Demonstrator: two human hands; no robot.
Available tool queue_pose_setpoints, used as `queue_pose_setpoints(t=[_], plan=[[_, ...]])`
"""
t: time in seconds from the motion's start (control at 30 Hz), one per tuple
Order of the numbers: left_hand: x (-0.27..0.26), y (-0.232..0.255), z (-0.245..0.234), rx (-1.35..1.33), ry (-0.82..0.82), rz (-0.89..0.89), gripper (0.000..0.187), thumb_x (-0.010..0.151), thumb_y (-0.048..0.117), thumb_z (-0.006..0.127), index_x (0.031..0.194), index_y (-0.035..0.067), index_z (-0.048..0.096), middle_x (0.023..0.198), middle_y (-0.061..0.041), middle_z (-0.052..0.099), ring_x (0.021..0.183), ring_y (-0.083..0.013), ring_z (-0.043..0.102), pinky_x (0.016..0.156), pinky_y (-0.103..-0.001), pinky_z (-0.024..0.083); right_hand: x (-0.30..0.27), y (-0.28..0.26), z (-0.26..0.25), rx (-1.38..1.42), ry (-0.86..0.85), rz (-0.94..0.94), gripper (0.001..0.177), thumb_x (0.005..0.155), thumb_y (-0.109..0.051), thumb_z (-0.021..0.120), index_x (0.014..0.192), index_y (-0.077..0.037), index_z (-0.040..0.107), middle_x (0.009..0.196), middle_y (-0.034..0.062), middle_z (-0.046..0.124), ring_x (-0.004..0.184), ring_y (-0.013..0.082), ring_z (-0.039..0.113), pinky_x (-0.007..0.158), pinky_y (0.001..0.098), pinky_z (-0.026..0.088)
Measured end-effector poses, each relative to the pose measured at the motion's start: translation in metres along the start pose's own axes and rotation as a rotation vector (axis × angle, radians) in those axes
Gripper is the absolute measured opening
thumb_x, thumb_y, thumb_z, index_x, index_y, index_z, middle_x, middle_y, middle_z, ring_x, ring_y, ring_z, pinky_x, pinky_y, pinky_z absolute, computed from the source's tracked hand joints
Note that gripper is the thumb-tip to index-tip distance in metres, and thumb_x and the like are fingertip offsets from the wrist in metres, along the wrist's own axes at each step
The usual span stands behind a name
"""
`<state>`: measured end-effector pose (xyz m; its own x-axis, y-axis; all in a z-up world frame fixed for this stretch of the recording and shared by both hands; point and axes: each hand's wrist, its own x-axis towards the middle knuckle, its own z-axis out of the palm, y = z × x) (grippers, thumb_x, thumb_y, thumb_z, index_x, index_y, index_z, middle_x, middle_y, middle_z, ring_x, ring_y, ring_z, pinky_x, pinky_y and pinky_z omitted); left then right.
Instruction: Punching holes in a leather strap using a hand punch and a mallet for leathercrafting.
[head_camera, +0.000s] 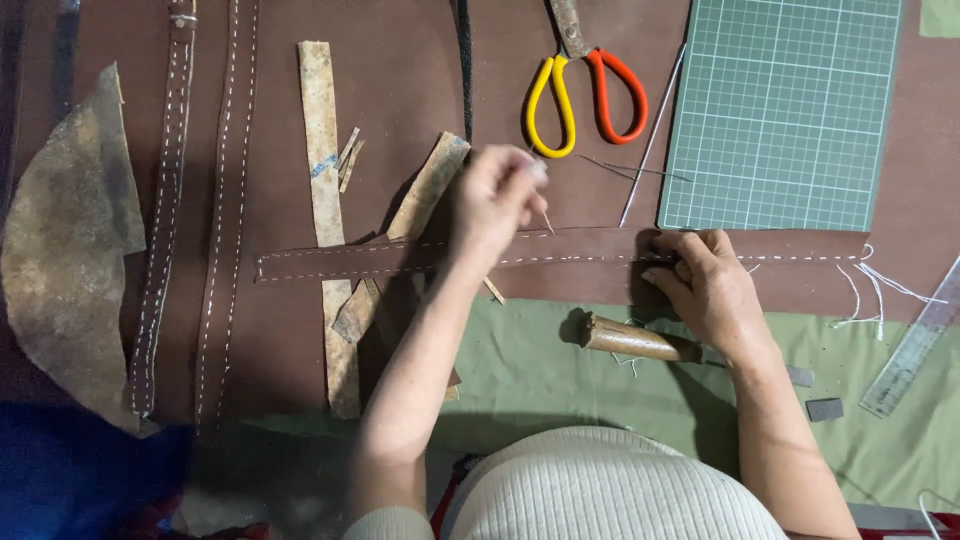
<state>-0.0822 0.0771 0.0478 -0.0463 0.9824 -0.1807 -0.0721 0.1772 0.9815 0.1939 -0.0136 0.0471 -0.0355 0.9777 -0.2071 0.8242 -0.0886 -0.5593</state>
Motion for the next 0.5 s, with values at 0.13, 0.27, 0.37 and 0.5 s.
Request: queue_pose_setpoints(t=[0.13,0.27,0.37,0.5], plan=[[0.016,-0.001,-0.035,0.219,0.340,0.491,0.054,0.099,0.011,0.076,0.145,0.010,0.047,0.139,-0.014,0.061,0.075,-0.0103,0.067,0.064,-0.021,0.062,-0.001,-0.016,-0.009,0.031,-0.049,0.025,0.044,0.091,-0.022,0.074,0.134,-0.018,0.064,0.115,0.0094,0.054,0.098,0.0294,0.066,0.092,0.0451,0.054],[-0.033,0.030,-0.021,0.449,0.397,0.614,0.022,0.103,0.019,0.068,0.123,0.016,0.059,0.090,0.001,0.070,0.068,-0.0103,0.058,0.059,-0.026,0.049,-0.003,-0.019,-0.010,0.019,-0.036,0.008,0.044,0.091,-0.023,0.074,0.134,-0.018,0.064,0.113,0.0094,0.054,0.100,0.0273,0.064,0.092,0.0436,0.053],[-0.057,0.006,-0.011,0.551,-0.047,0.536,0.009,0.101,0.011,0.061,0.110,0.012,0.065,0.096,-0.011,0.060,0.089,-0.0252,0.059,0.082,-0.035,0.050,-0.011,-0.024,-0.017,0.025,-0.034,0.068,0.051,0.088,-0.021,0.075,0.137,-0.020,0.062,0.113,0.0084,0.054,0.091,0.0283,0.061,0.089,0.0427,0.051],[-0.072,-0.040,0.003,0.708,-0.050,0.485,0.025,0.092,0.018,0.078,0.114,0.011,0.069,0.095,-0.011,0.066,0.071,-0.0233,0.068,0.058,-0.038,0.059,-0.043,-0.026,-0.032,0.217,0.401,-0.103,0.027,0.104,-0.002,0.075,0.128,-0.001,0.061,0.116,0.0139,0.065,0.088,0.0195,0.065,0.086,0.0308,0.053]])
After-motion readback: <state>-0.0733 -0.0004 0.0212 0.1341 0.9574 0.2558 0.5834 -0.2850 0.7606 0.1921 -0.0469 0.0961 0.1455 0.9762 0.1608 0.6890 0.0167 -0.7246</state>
